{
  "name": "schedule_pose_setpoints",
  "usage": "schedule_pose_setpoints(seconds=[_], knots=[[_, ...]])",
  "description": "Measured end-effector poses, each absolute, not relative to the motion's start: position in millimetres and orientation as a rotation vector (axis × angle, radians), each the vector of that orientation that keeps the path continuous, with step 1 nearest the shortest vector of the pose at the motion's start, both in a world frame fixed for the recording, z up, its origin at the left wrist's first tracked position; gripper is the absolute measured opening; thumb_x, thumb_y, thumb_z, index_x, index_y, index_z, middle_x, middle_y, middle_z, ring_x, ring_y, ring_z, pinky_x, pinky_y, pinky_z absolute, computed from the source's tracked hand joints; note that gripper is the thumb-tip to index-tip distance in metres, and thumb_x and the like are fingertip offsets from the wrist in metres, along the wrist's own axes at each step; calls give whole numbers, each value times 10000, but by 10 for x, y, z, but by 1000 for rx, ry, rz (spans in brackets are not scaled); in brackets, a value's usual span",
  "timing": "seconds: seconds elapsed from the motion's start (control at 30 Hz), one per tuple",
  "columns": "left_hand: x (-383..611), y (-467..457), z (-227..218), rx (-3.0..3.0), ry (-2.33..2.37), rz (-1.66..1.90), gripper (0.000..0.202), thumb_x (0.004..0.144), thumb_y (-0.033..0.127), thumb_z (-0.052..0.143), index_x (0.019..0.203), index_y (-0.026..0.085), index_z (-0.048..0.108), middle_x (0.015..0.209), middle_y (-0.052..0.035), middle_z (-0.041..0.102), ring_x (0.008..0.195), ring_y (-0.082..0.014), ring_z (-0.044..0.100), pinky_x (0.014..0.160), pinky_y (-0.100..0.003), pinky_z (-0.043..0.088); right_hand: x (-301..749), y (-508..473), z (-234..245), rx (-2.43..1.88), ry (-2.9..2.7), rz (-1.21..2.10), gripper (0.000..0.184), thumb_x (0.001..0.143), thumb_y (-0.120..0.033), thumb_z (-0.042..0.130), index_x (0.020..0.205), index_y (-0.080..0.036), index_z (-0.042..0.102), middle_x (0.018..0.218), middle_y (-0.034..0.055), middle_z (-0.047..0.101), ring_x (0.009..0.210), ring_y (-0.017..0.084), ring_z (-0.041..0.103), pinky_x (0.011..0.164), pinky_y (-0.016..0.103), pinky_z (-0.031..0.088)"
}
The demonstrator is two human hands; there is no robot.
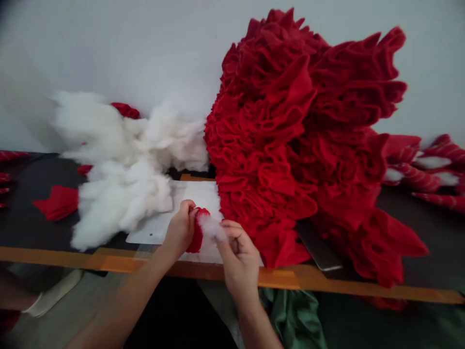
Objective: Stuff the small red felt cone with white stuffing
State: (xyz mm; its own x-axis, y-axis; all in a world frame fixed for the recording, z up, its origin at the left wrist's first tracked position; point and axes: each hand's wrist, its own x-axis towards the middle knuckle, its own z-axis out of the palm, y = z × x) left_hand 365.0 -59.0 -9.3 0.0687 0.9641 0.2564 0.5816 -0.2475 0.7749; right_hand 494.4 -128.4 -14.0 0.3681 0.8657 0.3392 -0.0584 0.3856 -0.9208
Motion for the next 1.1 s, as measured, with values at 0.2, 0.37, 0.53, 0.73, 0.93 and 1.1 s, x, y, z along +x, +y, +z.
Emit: schedule_pose_setpoints(seconds=[0.2, 0.37, 0.53, 0.73, 0.93, 1.1], knots=[[3651, -786, -439, 2098, 1096, 963, 421, 704, 80, 442, 1108, 194, 408, 960, -49, 509, 838, -170, 497, 760, -310, 435, 4996, -1469, -379, -1074, -1373, 190, 136, 772, -75, 564, 819, -196, 606, 888, 54, 624, 823, 154, 617, 714, 279, 512], [3656, -877, -604, 2283, 1200, 876, 435, 651, 10, 426, 1054, 174, 446, 992, -92, 505, 925, -211, 492, 819, -374, 445, 5046, -1612, -481, -1045, -1540, 7, 221, 770, -22, 536, 876, -206, 597, 882, 48, 626, 834, 142, 627, 714, 258, 536], [3708, -860, -571, 2244, 1336, 896, 273, 735, 72, 465, 978, 194, 489, 956, -86, 595, 900, -221, 553, 786, -365, 456, 5049, -1564, -689, -1069, -1671, -71, 217, 790, -24, 520, 883, -191, 622, 887, 72, 646, 843, 147, 644, 740, 247, 559], [3756, -882, -406, 2165, 1292, 1118, 120, 864, 188, 414, 914, 198, 524, 866, -60, 638, 773, -184, 609, 705, -317, 479, 4946, -1180, -803, -1171, -1646, 48, 229, 820, -87, 450, 863, -166, 660, 901, 104, 679, 869, 185, 646, 775, 298, 552], [3848, -884, -364, 2292, 1072, 1286, 182, 847, 119, 433, 1000, 174, 514, 922, -79, 610, 879, -177, 593, 781, -315, 499, 4855, -1026, -596, -1164, -1067, 981, 165, 713, -169, 556, 838, -187, 663, 777, 32, 682, 722, 169, 626, 672, 284, 514], [3825, -819, -261, 2276, 1094, 1429, 163, 841, 143, 485, 996, 174, 525, 924, -73, 646, 860, -168, 624, 765, -293, 515, 4787, -1026, -517, -754, -544, 1365, 209, 606, -242, 713, 804, -207, 659, 728, -5, 673, 663, 128, 610, 633, 236, 496]])
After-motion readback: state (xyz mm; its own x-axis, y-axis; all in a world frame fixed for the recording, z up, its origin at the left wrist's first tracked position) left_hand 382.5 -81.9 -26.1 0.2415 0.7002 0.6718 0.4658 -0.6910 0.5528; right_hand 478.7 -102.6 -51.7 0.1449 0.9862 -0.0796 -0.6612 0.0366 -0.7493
